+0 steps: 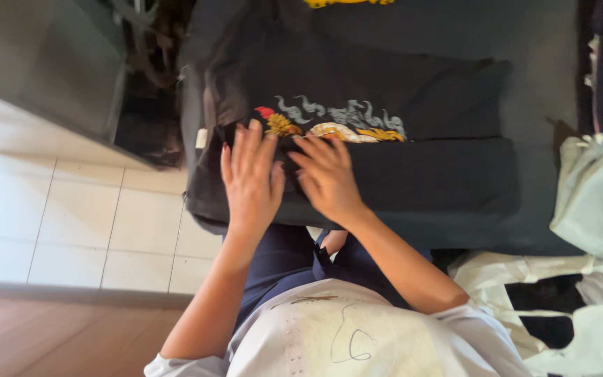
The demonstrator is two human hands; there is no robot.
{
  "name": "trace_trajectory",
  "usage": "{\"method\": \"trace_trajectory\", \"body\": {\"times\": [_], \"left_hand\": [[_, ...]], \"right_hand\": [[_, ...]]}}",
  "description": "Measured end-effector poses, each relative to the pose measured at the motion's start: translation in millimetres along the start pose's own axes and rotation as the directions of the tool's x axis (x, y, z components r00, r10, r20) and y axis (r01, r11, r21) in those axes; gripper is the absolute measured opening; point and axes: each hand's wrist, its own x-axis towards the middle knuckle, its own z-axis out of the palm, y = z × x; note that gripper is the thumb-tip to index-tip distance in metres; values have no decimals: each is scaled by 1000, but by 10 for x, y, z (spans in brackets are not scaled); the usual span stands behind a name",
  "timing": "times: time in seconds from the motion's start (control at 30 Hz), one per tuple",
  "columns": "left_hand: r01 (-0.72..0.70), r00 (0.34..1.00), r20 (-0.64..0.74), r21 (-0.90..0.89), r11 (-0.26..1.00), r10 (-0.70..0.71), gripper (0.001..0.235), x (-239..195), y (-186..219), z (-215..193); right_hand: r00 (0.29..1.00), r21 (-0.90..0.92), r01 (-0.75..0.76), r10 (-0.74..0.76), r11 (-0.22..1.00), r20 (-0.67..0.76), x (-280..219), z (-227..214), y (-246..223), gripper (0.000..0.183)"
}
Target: The person folds a black t-shirt with a graphic print on a table, then folds a second black t-shirt with text. The person smooths the fabric and folds the sleeves and bottom edges to create neat rectangular stacks.
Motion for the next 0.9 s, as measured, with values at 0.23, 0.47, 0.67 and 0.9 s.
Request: {"method": "trace_trajectory", "body": {"times": [0.23, 0.47, 0.67, 0.9], "left_hand": [[-3, 967, 254, 130, 991, -31, 69, 56, -175, 272], [49, 959, 281, -47, 998, -34, 74, 19, -451, 182], [98, 960, 257, 74, 992, -114, 69, 2, -530, 228], [101, 971, 200, 169, 980, -135, 63, -340, -632, 25]], "right_hand": [[979, -192, -96, 127, 977, 159, -199, -215, 345, 69], [911, -458, -399, 402, 795, -96, -1081, -1129, 1617, 57], [819, -621, -571, 432, 537, -378, -1964, -1674, 2388, 47], [526, -82, -721, 466, 688, -712, -2584, -1677, 1921, 15]]}}
